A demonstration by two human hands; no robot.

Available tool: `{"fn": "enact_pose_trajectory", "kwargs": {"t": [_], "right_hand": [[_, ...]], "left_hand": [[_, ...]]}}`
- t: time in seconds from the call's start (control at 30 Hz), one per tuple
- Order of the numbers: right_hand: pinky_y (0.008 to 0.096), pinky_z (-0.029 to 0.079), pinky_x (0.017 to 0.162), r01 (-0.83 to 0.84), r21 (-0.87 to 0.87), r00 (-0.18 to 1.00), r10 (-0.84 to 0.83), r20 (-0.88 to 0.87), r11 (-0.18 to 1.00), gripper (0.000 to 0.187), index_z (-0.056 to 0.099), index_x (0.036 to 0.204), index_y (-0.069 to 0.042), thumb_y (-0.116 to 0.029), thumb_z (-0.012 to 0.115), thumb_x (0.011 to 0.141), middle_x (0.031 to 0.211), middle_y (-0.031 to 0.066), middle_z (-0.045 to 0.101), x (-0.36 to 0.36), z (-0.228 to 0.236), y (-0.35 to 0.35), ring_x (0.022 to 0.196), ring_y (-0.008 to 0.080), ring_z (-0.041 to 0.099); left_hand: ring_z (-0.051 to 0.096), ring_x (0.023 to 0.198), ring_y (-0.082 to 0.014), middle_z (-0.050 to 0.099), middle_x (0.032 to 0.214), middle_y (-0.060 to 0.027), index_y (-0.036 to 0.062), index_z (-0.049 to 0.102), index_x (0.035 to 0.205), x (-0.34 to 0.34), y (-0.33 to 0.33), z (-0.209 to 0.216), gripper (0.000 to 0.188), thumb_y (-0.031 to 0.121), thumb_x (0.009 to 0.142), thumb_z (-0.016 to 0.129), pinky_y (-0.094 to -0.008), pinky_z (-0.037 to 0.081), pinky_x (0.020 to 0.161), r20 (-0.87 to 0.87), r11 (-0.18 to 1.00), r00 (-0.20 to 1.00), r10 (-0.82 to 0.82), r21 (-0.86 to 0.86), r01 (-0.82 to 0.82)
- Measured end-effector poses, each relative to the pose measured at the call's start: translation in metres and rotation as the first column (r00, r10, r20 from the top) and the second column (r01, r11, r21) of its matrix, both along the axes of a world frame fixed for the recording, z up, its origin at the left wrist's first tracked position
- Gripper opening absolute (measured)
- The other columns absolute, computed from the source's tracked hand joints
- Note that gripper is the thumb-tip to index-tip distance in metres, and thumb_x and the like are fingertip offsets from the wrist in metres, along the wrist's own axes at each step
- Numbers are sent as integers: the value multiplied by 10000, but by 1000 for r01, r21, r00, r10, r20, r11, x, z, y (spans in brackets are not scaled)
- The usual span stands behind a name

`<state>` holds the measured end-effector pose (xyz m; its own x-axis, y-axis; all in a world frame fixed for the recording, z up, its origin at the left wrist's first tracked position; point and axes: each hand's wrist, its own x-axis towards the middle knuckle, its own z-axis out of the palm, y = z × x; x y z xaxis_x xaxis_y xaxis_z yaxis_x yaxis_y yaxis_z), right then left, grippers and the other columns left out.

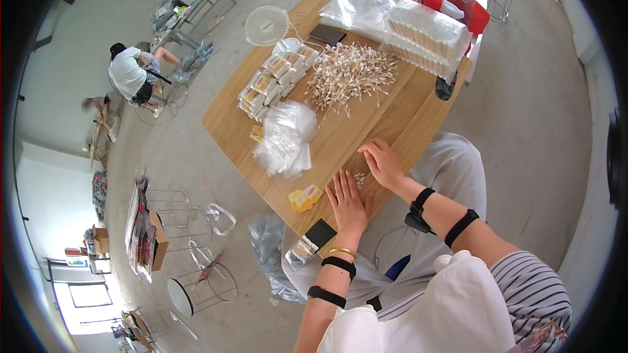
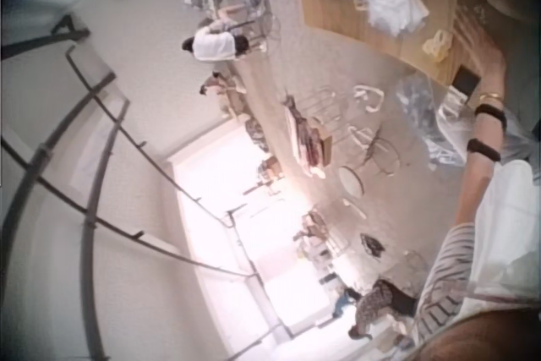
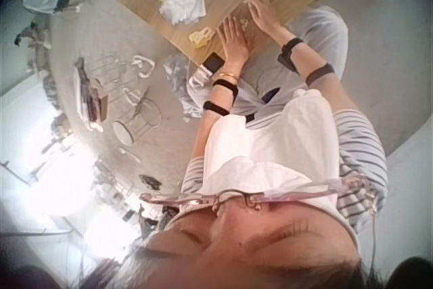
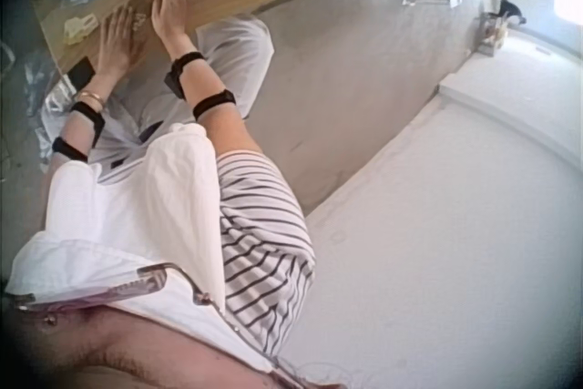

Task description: The person is counting and packaging a specific number of wooden-handled cotton swabs into small plastic bags.

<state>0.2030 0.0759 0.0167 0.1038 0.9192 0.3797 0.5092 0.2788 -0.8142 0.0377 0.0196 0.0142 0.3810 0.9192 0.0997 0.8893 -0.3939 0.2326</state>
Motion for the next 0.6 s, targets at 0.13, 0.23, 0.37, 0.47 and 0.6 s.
{"fn": "enact_pose_trajectory", "kwargs": {"t": [0.13,0.23,0.37,0.47,0.6], "right_hand": [[437,467,867,8,27,1000,-8,-2,1000,95,607,1029,-58,-49,549,954,1006,129,596,0,3,0,1009,349,555],[437,467,866,11,13,1000,-11,15,1000,93,606,1029,-57,-50,553,952,1005,125,597,2,2,0,1003,346,555],[434,467,867,-8,22,1000,7,8,1000,95,605,1034,-57,-55,545,961,1012,124,596,3,1,0,1008,342,555],[433,468,871,-18,27,1000,19,-15,999,96,605,1038,-56,-60,538,969,1020,124,595,-1,1,1,1015,341,554],[426,469,882,-17,-5,999,17,-47,1000,104,610,1048,-56,-67,531,982,1038,120,595,1,1,-1,1030,335,555]], "left_hand": [[151,1529,-398,227,1640,-191,-40,227,1563,0,12,7,854,477,960,543,-585,75,1225,-30,999,999,11,-44,-13],[134,1534,-396,221,1643,-192,-24,231,1568,1,12,9,851,482,960,543,-596,62,1221,-43,999,999,8,-31,-9],[114,1540,-393,214,1648,-193,0,257,1571,-2,-6,7,829,499,968,528,-600,45,1219,-130,999,991,6,-40,-12],[114,1541,-393,202,1652,-197,9,270,1571,-8,-18,5,807,508,981,503,-604,38,1218,-136,999,991,-8,-44,2],[121,1545,-372,189,1662,-177,39,268,1581,-10,-27,4,797,559,1001,438,-615,41,1216,-147,998,989,-28,-57,20]]}}
